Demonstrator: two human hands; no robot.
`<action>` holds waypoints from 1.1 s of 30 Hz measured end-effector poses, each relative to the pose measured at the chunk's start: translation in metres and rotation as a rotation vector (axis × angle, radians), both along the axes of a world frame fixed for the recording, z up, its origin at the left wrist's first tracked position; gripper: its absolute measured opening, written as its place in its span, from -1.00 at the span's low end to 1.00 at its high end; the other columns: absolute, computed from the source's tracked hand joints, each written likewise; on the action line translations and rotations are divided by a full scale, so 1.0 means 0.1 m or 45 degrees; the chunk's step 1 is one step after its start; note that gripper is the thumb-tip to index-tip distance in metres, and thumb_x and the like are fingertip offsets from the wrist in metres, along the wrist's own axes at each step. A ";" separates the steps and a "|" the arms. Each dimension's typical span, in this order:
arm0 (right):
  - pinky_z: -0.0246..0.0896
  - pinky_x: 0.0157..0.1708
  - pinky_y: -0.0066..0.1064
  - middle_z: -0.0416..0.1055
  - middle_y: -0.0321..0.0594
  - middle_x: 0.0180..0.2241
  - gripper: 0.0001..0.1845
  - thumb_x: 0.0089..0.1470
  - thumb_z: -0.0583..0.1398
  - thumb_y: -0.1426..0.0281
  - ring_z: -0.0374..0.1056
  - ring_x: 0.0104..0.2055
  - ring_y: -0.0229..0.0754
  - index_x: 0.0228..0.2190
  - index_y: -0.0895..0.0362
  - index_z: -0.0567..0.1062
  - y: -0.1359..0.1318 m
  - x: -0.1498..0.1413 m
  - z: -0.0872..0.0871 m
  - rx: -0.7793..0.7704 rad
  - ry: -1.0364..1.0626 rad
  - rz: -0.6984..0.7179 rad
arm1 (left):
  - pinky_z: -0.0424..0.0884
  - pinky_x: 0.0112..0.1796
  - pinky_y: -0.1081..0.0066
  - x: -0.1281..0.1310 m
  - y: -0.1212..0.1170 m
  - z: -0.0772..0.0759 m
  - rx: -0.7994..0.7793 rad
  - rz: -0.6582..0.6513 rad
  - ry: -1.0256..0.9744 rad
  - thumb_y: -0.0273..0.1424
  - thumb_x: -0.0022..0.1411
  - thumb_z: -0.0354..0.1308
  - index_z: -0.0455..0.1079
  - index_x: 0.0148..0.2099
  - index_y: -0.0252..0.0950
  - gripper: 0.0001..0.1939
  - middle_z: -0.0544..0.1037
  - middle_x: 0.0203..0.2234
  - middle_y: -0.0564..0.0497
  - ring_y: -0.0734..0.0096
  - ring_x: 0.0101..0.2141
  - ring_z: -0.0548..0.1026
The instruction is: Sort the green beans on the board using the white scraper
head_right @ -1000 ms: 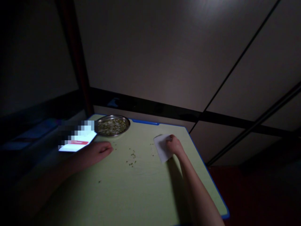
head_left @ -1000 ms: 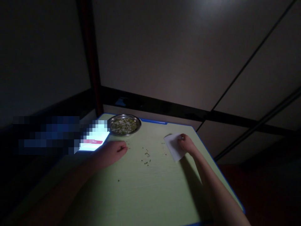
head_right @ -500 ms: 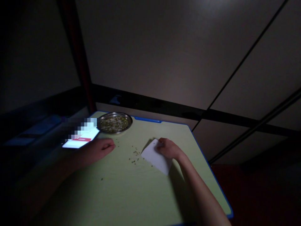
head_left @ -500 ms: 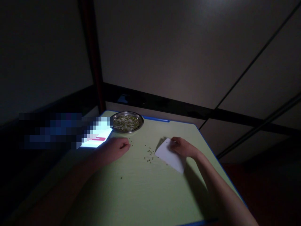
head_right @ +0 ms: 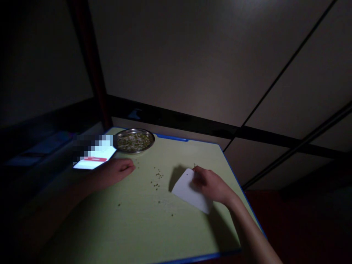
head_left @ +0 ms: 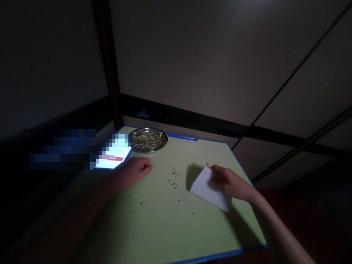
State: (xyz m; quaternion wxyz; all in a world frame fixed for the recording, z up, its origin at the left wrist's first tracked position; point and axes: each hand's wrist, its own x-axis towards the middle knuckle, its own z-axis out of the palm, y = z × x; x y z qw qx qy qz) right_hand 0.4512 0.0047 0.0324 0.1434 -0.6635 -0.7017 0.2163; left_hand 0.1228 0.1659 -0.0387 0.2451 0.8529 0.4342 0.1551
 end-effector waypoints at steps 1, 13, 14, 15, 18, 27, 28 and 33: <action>0.25 -0.24 -0.36 0.55 -0.14 -0.26 -0.73 0.09 0.10 0.44 0.44 -0.25 -0.12 -0.14 0.14 0.47 -0.04 0.01 0.00 -0.008 -0.012 0.003 | 0.10 -0.45 0.43 0.00 0.00 0.00 0.000 -0.001 -0.008 -0.21 0.21 -0.04 0.38 -0.44 -0.28 -0.68 0.38 -0.61 0.08 0.45 -0.53 0.32; 0.25 -0.19 -0.29 0.58 -0.07 -0.24 -0.62 0.08 0.14 0.42 0.48 -0.18 0.00 -0.04 0.04 0.49 -0.52 -0.31 0.01 0.029 -0.229 -0.184 | 0.09 -0.44 0.42 0.01 -0.03 0.03 0.012 0.003 -0.014 -0.21 0.21 -0.03 0.36 -0.47 -0.27 -0.68 0.36 -0.64 0.09 0.45 -0.54 0.31; 0.26 -0.19 -0.28 0.58 -0.06 -0.24 -0.61 0.08 0.14 0.42 0.48 -0.17 0.00 -0.03 0.05 0.48 -0.57 -0.31 -0.02 0.027 -0.231 -0.205 | 0.08 -0.44 0.43 0.01 -0.03 0.03 0.015 -0.004 -0.020 -0.20 0.22 -0.03 0.36 -0.46 -0.27 -0.68 0.37 -0.63 0.09 0.45 -0.53 0.31; 0.26 -0.19 -0.28 0.57 -0.05 -0.24 -0.61 0.08 0.13 0.42 0.48 -0.18 0.00 -0.03 0.05 0.48 -0.60 -0.31 -0.04 0.025 -0.233 -0.221 | 0.08 -0.45 0.43 0.01 -0.03 0.02 0.018 -0.009 -0.021 -0.20 0.22 -0.02 0.36 -0.46 -0.27 -0.68 0.36 -0.63 0.09 0.45 -0.53 0.31; 0.26 -0.21 -0.28 0.57 -0.08 -0.30 -0.64 0.08 0.12 0.44 0.48 -0.21 -0.03 -0.07 0.06 0.48 -0.66 -0.36 -0.14 0.027 -0.220 -0.234 | 0.06 -0.46 0.43 0.00 -0.01 -0.02 0.028 -0.016 -0.015 -0.20 0.23 -0.02 0.35 -0.47 -0.27 -0.67 0.33 -0.65 0.11 0.47 -0.55 0.29; 0.29 -0.12 -0.20 0.52 0.01 -0.21 -0.61 0.13 0.07 0.38 0.45 -0.14 -0.01 0.00 0.17 0.37 -0.53 -0.49 -0.23 0.164 0.051 -0.330 | 0.09 -0.46 0.44 -0.01 -0.02 -0.02 0.021 -0.004 -0.053 -0.17 0.23 -0.01 0.37 -0.45 -0.28 -0.66 0.38 -0.63 0.09 0.46 -0.54 0.32; 0.29 -0.13 -0.21 0.52 0.01 -0.20 -0.62 0.13 0.07 0.37 0.45 -0.15 -0.02 -0.01 0.17 0.36 -0.52 -0.48 -0.23 0.160 0.097 -0.340 | 0.09 -0.47 0.44 -0.01 -0.02 -0.01 0.017 0.002 -0.056 -0.17 0.23 -0.01 0.37 -0.45 -0.28 -0.66 0.38 -0.64 0.09 0.46 -0.55 0.32; 0.30 -0.13 -0.24 0.51 -0.06 -0.24 -0.58 0.14 0.08 0.34 0.45 -0.17 -0.04 0.03 0.16 0.34 -0.52 -0.52 -0.37 0.131 0.294 -0.377 | 0.10 -0.47 0.44 -0.02 -0.03 -0.02 0.043 -0.003 -0.058 -0.18 0.24 -0.01 0.39 -0.45 -0.28 -0.65 0.38 -0.64 0.09 0.46 -0.55 0.33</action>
